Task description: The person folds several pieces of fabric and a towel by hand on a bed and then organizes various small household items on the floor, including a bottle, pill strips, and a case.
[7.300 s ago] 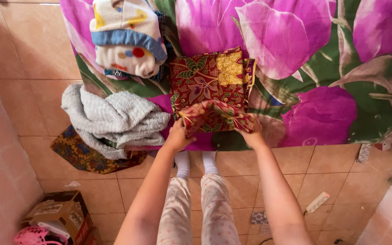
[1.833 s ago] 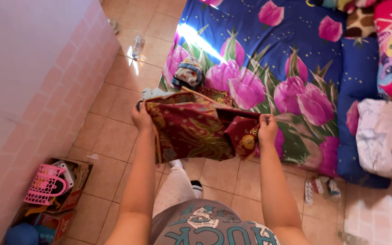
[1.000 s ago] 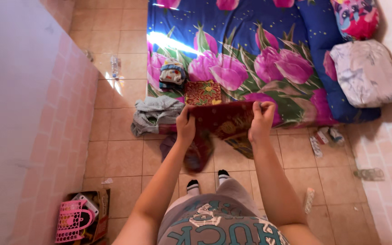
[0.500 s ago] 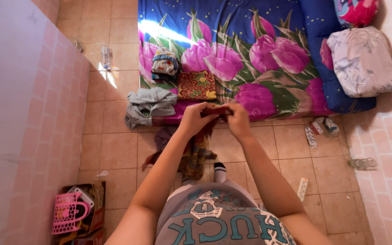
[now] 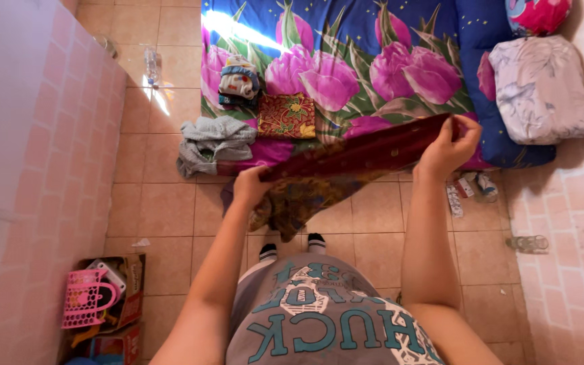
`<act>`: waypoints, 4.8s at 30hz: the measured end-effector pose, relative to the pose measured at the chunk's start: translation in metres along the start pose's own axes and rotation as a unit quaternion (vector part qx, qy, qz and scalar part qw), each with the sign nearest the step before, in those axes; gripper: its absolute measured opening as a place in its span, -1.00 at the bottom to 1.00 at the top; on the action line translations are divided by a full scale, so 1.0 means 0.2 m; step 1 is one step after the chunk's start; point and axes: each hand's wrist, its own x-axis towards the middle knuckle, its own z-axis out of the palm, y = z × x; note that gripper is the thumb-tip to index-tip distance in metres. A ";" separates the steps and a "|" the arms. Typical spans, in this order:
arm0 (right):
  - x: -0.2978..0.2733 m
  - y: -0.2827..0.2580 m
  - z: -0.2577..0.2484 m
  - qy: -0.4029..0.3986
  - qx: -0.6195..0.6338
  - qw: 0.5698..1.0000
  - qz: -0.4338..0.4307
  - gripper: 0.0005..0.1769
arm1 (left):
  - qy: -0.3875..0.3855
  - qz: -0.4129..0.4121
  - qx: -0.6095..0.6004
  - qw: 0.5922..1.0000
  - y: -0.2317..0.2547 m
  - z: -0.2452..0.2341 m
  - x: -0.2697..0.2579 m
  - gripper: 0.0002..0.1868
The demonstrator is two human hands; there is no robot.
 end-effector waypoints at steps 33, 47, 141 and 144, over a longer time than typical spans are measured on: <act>-0.01 -0.11 -0.01 -0.099 -0.050 0.994 0.005 -0.69 | -0.017 0.056 -0.106 0.993 0.22 -0.08 0.29 -0.64; -0.41 -0.37 0.33 -0.549 0.065 0.832 0.045 -0.84 | -0.054 0.265 -0.163 0.949 0.76 -0.33 0.28 -0.84; 0.58 0.20 0.85 -0.536 0.046 0.839 0.079 -0.79 | 0.044 0.143 -0.308 0.939 0.85 0.30 1.31 -0.84; 0.58 0.33 0.82 -0.483 0.095 0.859 0.142 -0.81 | 0.025 0.014 -0.348 0.937 0.83 0.29 1.31 -0.93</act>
